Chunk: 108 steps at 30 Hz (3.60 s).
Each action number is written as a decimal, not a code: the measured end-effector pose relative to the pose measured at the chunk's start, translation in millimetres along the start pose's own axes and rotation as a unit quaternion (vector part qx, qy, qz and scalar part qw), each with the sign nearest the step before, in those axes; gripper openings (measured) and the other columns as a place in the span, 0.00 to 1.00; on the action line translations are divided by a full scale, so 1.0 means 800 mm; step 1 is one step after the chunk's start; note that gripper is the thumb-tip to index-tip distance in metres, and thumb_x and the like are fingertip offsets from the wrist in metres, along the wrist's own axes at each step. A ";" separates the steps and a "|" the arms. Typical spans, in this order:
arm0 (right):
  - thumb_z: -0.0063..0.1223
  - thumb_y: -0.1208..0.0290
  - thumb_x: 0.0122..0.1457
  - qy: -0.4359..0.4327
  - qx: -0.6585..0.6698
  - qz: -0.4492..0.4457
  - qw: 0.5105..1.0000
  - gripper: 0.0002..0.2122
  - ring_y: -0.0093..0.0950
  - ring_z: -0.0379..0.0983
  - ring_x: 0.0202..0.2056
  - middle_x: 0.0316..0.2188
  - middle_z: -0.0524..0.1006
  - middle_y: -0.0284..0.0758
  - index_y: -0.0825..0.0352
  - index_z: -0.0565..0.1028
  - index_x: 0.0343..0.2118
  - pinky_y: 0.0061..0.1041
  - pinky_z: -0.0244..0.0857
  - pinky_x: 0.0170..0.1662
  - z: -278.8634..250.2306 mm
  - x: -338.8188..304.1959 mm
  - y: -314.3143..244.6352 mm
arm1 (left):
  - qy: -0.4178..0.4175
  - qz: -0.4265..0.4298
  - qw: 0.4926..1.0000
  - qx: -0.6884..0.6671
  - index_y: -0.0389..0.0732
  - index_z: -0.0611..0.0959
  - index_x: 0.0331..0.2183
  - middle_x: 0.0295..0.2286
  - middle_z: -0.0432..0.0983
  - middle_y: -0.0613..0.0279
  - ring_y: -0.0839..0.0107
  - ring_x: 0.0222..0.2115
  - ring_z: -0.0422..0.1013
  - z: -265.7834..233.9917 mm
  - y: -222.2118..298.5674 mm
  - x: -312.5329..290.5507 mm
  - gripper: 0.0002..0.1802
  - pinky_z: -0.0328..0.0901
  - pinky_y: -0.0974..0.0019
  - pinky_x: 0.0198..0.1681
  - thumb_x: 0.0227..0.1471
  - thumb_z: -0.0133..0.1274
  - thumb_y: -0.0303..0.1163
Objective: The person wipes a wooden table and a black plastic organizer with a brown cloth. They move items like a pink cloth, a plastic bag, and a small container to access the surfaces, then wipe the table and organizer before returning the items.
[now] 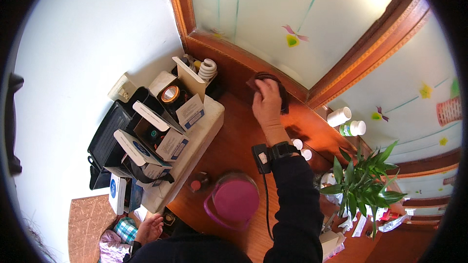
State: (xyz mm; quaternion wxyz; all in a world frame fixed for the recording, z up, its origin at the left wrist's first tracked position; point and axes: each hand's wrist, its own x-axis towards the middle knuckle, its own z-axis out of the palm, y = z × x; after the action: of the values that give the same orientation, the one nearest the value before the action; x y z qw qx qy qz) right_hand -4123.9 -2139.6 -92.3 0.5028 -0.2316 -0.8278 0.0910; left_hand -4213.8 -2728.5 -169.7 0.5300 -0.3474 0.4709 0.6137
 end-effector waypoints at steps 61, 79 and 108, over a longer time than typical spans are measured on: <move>0.43 0.70 0.58 -0.698 -0.192 -0.026 0.689 0.19 0.44 0.73 0.47 0.47 0.75 0.49 0.69 0.72 0.51 0.39 0.67 0.50 0.029 -0.150 0.180 | 0.049 -0.017 0.999 0.012 0.35 0.76 0.46 0.34 0.78 0.55 0.63 0.30 0.76 0.020 -0.020 0.024 0.16 0.73 0.66 0.34 0.61 0.46 0.35; 0.59 0.64 0.54 -0.331 0.283 0.481 0.760 0.18 0.26 0.76 0.35 0.34 0.80 0.37 0.74 0.78 0.41 0.27 0.69 0.40 -0.016 0.114 0.018 | 0.050 -0.011 0.999 -0.019 0.35 0.80 0.37 0.31 0.79 0.57 0.68 0.29 0.74 0.010 -0.008 0.032 0.11 0.69 0.68 0.32 0.57 0.50 0.32; 0.52 0.74 0.48 -0.369 -0.251 -0.409 0.796 0.18 0.32 0.70 0.39 0.50 0.72 0.24 0.59 0.78 0.45 0.31 0.67 0.39 0.257 0.208 -0.027 | 0.102 -0.043 0.988 -0.104 0.38 0.79 0.41 0.35 0.79 0.55 0.64 0.32 0.75 -0.034 -0.024 0.047 0.15 0.72 0.68 0.35 0.65 0.43 0.37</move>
State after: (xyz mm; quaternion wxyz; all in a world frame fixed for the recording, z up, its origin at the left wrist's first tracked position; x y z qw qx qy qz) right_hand -4374.5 -2062.7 -50.6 0.0741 0.0612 -0.9620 -0.2555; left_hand -4204.0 -2742.3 -217.0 0.4664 -0.4814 0.4406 0.5972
